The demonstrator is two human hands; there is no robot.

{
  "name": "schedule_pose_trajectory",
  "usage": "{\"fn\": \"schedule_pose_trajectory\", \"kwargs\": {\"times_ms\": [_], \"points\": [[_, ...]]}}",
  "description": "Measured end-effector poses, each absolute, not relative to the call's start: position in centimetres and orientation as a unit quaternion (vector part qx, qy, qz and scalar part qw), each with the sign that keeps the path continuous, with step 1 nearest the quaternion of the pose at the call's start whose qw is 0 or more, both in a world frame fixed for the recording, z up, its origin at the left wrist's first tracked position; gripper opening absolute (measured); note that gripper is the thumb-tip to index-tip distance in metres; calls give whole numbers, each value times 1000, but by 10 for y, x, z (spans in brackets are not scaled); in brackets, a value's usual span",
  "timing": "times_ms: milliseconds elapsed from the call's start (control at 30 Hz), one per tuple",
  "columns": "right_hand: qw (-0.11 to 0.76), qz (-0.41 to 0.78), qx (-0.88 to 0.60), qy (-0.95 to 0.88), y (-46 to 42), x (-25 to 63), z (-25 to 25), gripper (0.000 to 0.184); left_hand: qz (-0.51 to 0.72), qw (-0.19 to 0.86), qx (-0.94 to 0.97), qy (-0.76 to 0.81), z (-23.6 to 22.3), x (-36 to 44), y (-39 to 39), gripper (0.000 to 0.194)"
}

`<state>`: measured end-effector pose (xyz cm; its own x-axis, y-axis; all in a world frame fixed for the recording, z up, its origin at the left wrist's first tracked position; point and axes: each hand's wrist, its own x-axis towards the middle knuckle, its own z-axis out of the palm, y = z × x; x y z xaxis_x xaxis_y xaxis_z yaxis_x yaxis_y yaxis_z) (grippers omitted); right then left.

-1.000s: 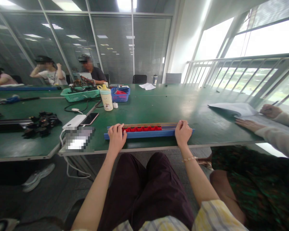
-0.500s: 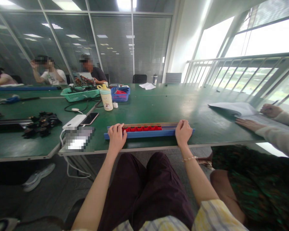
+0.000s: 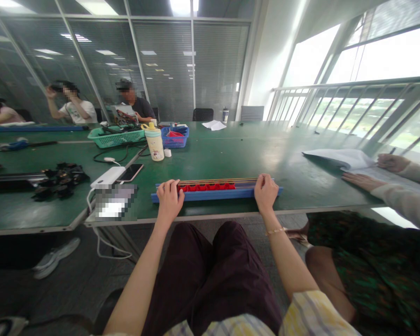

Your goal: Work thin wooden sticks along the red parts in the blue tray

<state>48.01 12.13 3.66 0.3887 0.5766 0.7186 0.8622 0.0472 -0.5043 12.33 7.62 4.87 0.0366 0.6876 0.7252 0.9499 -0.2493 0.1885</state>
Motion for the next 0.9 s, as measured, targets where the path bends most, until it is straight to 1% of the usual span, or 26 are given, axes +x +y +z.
{"fn": "schedule_pose_trajectory", "kwargs": {"times_ms": [233,600,900], "points": [[490,-154,-687,-514,123,478,35,33,-364,177,-699,-590,50,124,75,42],[478,-138,-683,-535,126,480,33,35,-360,179,-704,-585,54,125,73,38],[458,-122,-695,-541,127,477,33,37,-365,179,-701,-586,51,125,75,39]]}}
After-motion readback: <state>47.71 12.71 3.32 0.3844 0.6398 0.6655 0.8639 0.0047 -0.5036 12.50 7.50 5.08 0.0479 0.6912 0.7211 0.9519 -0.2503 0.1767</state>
